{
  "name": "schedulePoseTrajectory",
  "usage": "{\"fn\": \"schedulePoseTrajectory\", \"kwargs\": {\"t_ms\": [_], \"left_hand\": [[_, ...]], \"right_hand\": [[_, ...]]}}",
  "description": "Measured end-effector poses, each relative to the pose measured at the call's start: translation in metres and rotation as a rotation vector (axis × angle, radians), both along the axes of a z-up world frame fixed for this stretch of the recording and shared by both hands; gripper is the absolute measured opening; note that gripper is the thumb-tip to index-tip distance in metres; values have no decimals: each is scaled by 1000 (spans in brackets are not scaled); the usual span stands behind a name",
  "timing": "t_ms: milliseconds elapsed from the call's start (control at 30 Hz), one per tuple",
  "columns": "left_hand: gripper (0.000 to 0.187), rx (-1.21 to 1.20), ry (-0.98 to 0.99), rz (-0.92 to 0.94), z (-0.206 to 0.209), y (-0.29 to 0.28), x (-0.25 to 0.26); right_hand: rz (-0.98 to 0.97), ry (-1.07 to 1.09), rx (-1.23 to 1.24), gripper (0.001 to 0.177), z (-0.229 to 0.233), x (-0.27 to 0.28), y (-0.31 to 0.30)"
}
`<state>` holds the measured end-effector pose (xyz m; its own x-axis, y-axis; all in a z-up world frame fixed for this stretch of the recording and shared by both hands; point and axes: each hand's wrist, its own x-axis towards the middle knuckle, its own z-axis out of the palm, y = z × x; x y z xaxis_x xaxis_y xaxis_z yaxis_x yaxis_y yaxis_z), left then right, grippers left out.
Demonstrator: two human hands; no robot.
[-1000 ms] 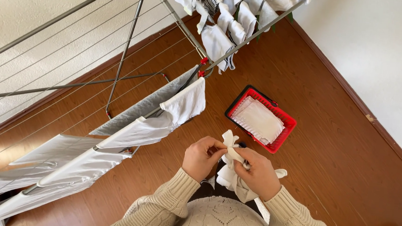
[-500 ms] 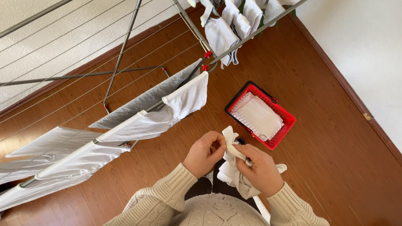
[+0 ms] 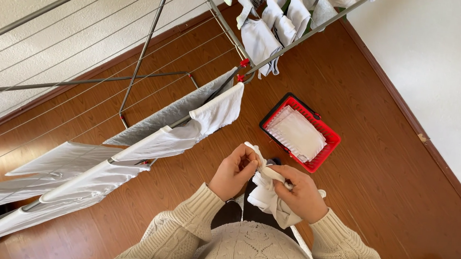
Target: The person takes white cloths from a red basket and hangs them one by one on a metal drying rack. The person unfolds each cloth and drapes it over the horizontal bars of the rack.
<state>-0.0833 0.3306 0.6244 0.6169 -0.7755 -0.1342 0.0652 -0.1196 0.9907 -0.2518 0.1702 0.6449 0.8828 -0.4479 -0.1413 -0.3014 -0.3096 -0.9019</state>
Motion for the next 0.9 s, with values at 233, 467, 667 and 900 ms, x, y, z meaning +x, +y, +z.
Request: {"fn": "schedulePoseTrajectory", "kwargs": {"t_ms": [233,467,667,900], "left_hand": [[5,-180,388,-59,-21,0,8],[17,158,-50,39,4,3,-1],[23,254,-234,111,15,2,-7],[19,308,-430,153,23,-1,-11]], "right_hand": [[15,-15,26,40,1,8,-7],[-2,-26,-19,40,-13,12,-6],[-55,-74,61,33,-13,18,-4],[-128,-111,175,29,-13,25,3]]}}
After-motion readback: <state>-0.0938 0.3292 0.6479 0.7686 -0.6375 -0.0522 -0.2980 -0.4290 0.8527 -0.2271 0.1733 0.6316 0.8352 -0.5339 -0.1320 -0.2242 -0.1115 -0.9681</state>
